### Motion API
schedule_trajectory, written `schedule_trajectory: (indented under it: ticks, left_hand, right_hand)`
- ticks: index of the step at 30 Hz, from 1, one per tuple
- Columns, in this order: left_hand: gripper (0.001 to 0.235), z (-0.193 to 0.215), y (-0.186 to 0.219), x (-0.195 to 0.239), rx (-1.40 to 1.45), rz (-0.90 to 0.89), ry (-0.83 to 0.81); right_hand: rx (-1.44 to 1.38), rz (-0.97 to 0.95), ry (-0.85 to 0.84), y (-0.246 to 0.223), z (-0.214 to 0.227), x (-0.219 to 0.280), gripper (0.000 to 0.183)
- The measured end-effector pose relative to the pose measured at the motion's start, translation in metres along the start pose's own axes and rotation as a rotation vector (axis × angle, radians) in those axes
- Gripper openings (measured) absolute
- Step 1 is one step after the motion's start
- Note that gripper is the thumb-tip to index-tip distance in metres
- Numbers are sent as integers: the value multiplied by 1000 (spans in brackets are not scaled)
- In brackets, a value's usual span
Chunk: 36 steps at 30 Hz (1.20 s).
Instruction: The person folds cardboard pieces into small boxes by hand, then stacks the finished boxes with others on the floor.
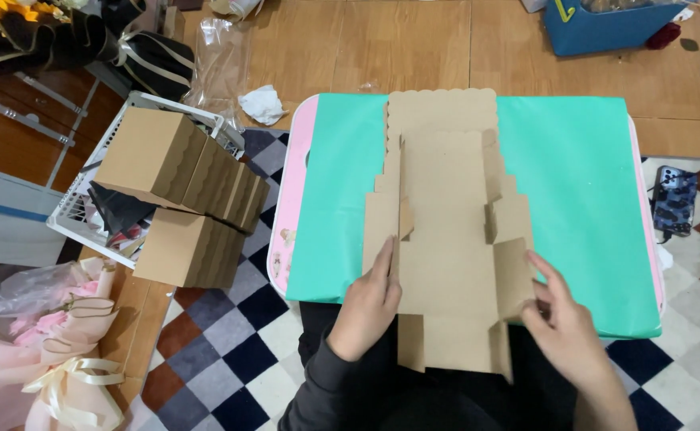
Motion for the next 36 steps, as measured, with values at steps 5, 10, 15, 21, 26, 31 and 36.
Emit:
schedule_trajectory:
  ticks: [5,10,15,21,26,31,36]
  left_hand:
    - [69,6,0,-22,132,-30,48]
    - [41,-15,-22,-35,-6,-154,233]
    - [91,-4,-4,-13,36,111,121]
    - [36,-9,-15,-14,182,101,147]
    - [32,-15,-17,-9,189,89,98]
    - [26,-22,-10,-7,122,-15,114]
    - [30,-28,-16,-3,135,47,108]
  right_hand:
    - [-143,189,139,18,25,-42,58]
    - [230,505,328,21,26,-41,35]
    - [337,1090,413,16,-12,67,16]
    - [514,800,245,40,-111,28,42]
    - [235,768,411,44,-109,9,51]
    - [192,687,309,-11,-85,2,63]
    - [227,577,99,-36,-83,-21,30]
Point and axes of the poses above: each hand's wrist, its own x-axis away from the middle knuckle, its own z-axis out of the back of the hand, y = z × x, the point moved 5 cm from there along -x, towards the middle knuckle, and after that the axes turned 3 degrees about -y, right-handed, at the moved point
